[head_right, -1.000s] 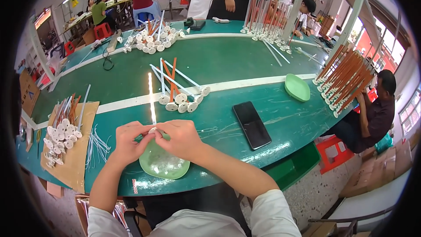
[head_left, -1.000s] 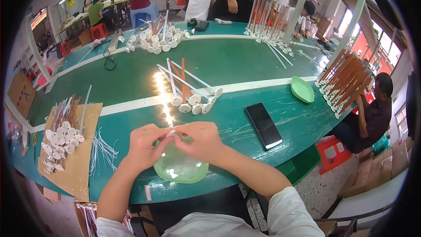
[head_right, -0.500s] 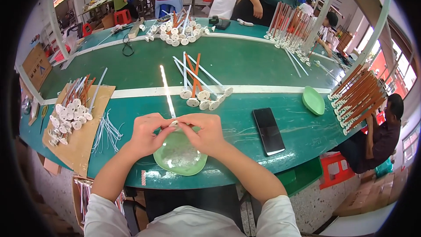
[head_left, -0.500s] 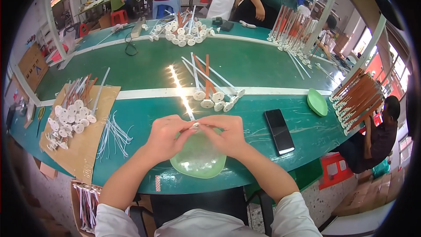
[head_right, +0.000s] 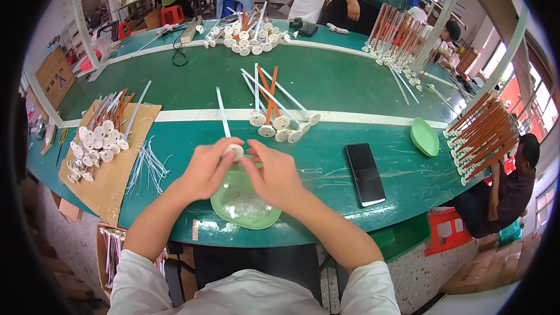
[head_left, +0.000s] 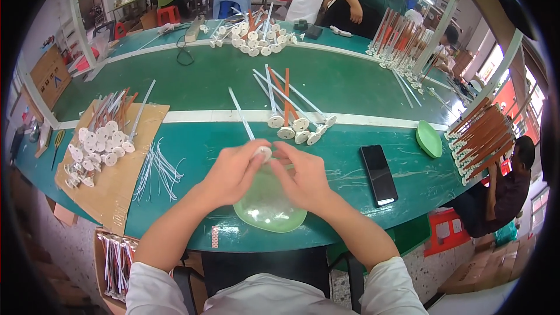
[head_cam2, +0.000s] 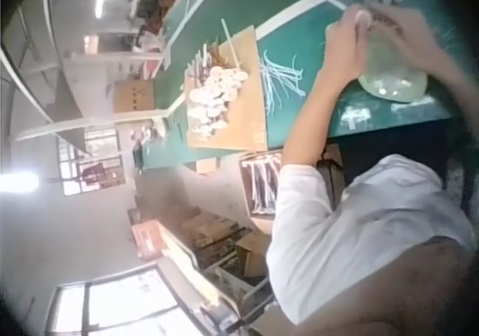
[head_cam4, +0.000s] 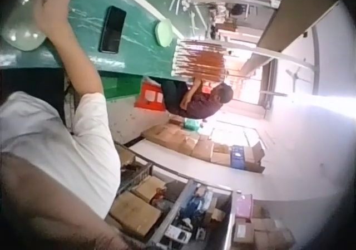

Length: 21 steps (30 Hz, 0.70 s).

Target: Assembling small plastic components by attaching circular bases to tubes and inserting colored strips at a manual workstation.

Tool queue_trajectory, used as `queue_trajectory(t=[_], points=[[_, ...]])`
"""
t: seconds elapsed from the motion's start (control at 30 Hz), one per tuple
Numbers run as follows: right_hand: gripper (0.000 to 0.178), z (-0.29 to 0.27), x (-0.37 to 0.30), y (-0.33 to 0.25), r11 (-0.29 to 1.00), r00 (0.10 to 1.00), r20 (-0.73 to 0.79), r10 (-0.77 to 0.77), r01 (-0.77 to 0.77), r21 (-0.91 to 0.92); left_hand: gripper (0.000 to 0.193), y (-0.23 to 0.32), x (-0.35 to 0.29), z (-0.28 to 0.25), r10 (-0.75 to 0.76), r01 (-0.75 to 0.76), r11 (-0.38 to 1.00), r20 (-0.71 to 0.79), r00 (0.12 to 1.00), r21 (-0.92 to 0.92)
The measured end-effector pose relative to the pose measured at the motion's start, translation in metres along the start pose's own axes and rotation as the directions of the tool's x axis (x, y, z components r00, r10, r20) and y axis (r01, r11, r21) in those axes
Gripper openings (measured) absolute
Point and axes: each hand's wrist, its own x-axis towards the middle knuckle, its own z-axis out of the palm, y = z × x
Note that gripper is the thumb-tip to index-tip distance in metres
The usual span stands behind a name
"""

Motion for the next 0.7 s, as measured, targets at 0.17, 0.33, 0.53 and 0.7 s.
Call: queue_trajectory(t=[0.17, 0.33, 0.53, 0.7], points=[[0.039, -0.016, 0.001, -0.005, 0.915, 0.872, 0.441, -0.213, 0.336, -0.222, 0.023, -0.014, 0.007, -0.008, -0.172, 0.156, 0.975, -0.093, 0.981, -0.16], [0.023, -0.02, 0.003, 0.0, 0.963, 0.72, 0.688, -0.092, 0.239, -0.122, 0.019, -0.015, 0.006, 0.0, -0.102, 0.097, 0.977, -0.013, 0.995, -0.191], [0.013, -0.022, 0.008, -0.004, 0.992, 0.83, 0.551, -0.081, 0.123, -0.04, 0.02, -0.011, 0.003, 0.0, -0.082, 0.088, 0.983, 0.043, 0.996, -0.164], [0.01, -0.022, 0.009, -0.005, 0.961, 0.935, 0.335, 0.113, -0.189, 0.203, 0.02, -0.008, 0.004, -0.001, -0.197, 0.215, 0.905, 0.087, 0.977, -0.366]])
